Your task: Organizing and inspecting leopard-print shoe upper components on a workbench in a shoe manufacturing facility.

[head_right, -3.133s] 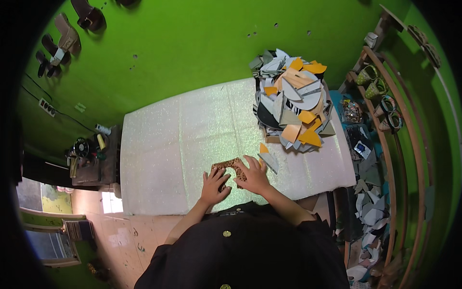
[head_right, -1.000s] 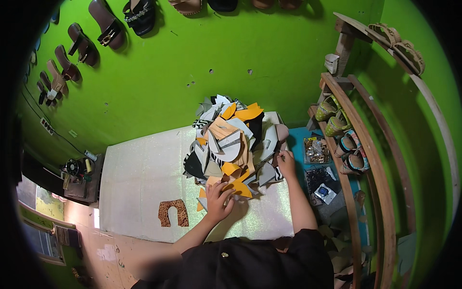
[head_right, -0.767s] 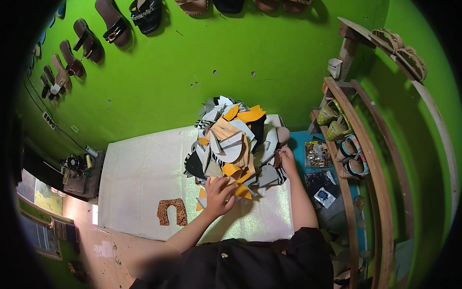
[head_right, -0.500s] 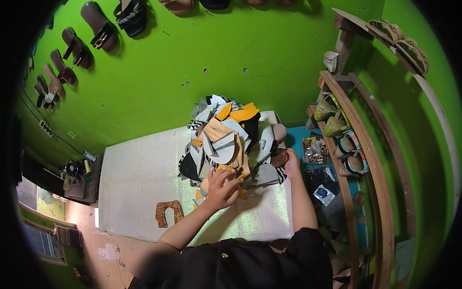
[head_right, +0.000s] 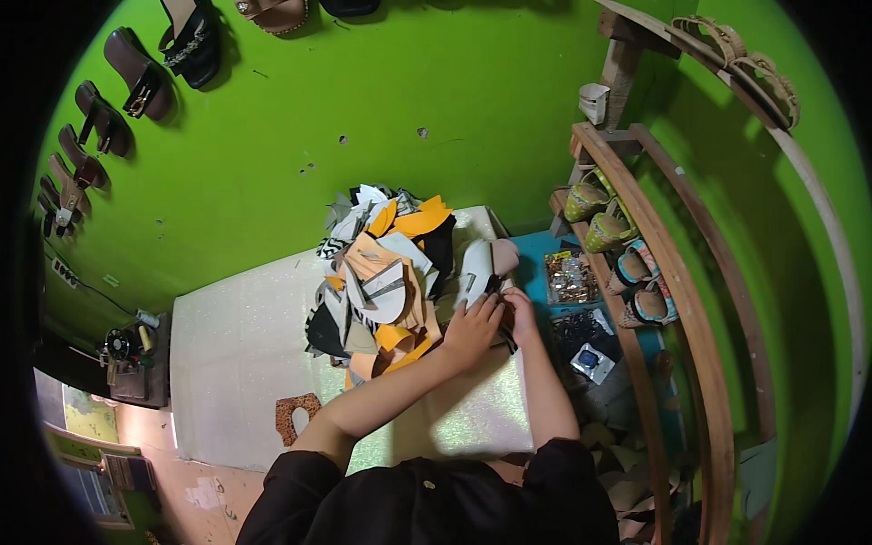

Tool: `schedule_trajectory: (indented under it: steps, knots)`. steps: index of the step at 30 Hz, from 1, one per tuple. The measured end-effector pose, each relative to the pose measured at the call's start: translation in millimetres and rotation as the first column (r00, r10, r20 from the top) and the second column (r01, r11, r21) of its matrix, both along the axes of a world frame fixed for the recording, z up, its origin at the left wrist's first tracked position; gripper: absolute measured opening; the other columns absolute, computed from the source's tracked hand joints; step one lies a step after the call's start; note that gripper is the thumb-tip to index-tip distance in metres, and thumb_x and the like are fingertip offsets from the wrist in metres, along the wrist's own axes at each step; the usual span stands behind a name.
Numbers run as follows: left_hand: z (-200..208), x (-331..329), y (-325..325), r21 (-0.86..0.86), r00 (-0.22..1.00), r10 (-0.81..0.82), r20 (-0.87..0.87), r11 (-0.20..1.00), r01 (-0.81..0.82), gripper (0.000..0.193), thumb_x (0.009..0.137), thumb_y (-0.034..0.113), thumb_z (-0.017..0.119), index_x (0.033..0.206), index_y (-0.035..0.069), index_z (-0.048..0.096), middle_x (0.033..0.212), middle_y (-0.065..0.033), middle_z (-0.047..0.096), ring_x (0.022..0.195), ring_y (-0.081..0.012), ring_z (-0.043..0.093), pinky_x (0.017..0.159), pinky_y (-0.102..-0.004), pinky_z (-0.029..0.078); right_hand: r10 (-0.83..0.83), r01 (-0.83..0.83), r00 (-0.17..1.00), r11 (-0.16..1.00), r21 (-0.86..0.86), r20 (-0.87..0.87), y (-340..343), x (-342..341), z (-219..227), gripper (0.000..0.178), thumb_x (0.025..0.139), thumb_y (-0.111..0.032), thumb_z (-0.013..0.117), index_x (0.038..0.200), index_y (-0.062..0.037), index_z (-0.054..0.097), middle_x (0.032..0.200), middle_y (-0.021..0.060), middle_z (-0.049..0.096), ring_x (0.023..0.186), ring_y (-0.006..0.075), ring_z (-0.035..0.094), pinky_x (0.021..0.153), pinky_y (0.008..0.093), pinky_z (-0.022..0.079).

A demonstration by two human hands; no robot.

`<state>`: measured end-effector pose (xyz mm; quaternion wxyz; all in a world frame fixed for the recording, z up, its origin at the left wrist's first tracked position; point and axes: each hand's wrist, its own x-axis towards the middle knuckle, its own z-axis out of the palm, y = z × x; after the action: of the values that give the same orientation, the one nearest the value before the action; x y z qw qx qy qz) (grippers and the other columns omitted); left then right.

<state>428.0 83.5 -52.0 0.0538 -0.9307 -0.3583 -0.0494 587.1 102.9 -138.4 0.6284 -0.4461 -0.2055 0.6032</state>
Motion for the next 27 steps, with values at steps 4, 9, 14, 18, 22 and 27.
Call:
schedule_trajectory:
  steps: [4,9,14,18,22,27]
  knots:
    - [-4.6,18.3,41.5,0.024,0.95,0.009,-0.311,1.0,-0.001,0.052,0.09,0.03,0.042,0.14,0.014,0.038,0.151,-0.0066,0.027,0.139,-0.0233,0.024,0.11,-0.0554,0.013,-0.085,0.081,0.988,0.996,0.038,0.131,6.3,-16.9,-6.9,0.007,0.084,-0.008,0.051,0.09,-0.0085,0.054,0.078,-0.0014,0.053,0.071,0.009,0.052,0.064,0.0228,0.042]
    - [12.3,13.4,68.6,-0.073,0.837,0.099,-0.538,0.984,-0.163,0.057,0.09,0.032,0.042,0.144,0.015,0.033,0.155,-0.0053,0.015,0.142,-0.028,0.014,0.109,-0.0603,0.001,-0.065,0.132,0.683,0.991,-0.036,0.727,4.5,-33.0,-2.3,0.029,0.082,-0.024,0.062,0.102,-0.0043,0.053,0.079,0.0055,0.061,0.065,0.0164,0.057,0.071,0.0278,0.043]
    - [16.8,16.9,79.4,-0.077,0.824,0.164,-0.542,0.967,-0.243,0.056,0.091,0.027,0.039,0.143,0.01,0.032,0.153,-0.0117,0.016,0.141,-0.0282,0.018,0.109,-0.0591,0.0,0.084,0.165,0.398,0.973,-0.161,0.914,9.6,-26.3,-11.2,0.044,0.083,-0.037,0.061,0.12,-0.0146,0.057,0.097,0.0102,0.067,0.098,0.0284,0.061,0.099,0.0674,0.009]
    - [2.2,11.9,83.2,-0.047,0.832,0.186,-0.524,0.968,-0.246,0.062,0.09,0.037,0.043,0.144,0.007,0.03,0.152,-0.0153,0.018,0.141,-0.0322,0.017,0.107,-0.0623,-0.002,0.084,0.109,0.668,0.972,-0.209,0.74,-1.3,-35.6,16.0,0.028,0.086,-0.021,0.06,0.111,-0.0065,0.063,0.097,0.0124,0.066,0.09,0.0225,0.063,0.088,0.0417,0.045]
    - [10.5,21.5,81.2,-0.054,0.918,0.162,-0.363,0.98,-0.194,0.054,0.089,0.029,0.044,0.14,0.011,0.037,0.151,-0.016,0.022,0.14,-0.0301,0.018,0.108,-0.0626,0.0,0.005,0.097,0.695,0.99,-0.101,0.719,-13.8,-27.4,-4.5,0.026,0.086,-0.012,0.058,0.109,-0.0013,0.062,0.092,0.0129,0.065,0.084,0.0194,0.063,0.071,0.0268,0.049]
    - [-15.8,4.8,87.2,-0.108,0.974,-0.128,-0.188,0.988,0.109,0.047,0.088,0.027,0.045,0.134,0.026,0.046,0.148,-0.0096,0.029,0.14,-0.0276,0.019,0.107,-0.0638,0.0,-0.133,0.029,0.528,0.99,0.138,0.839,-24.9,-41.1,1.0,0.026,0.086,-0.005,0.055,0.11,0.0024,0.06,0.094,0.0139,0.062,0.083,0.0221,0.062,0.075,0.0298,0.048]
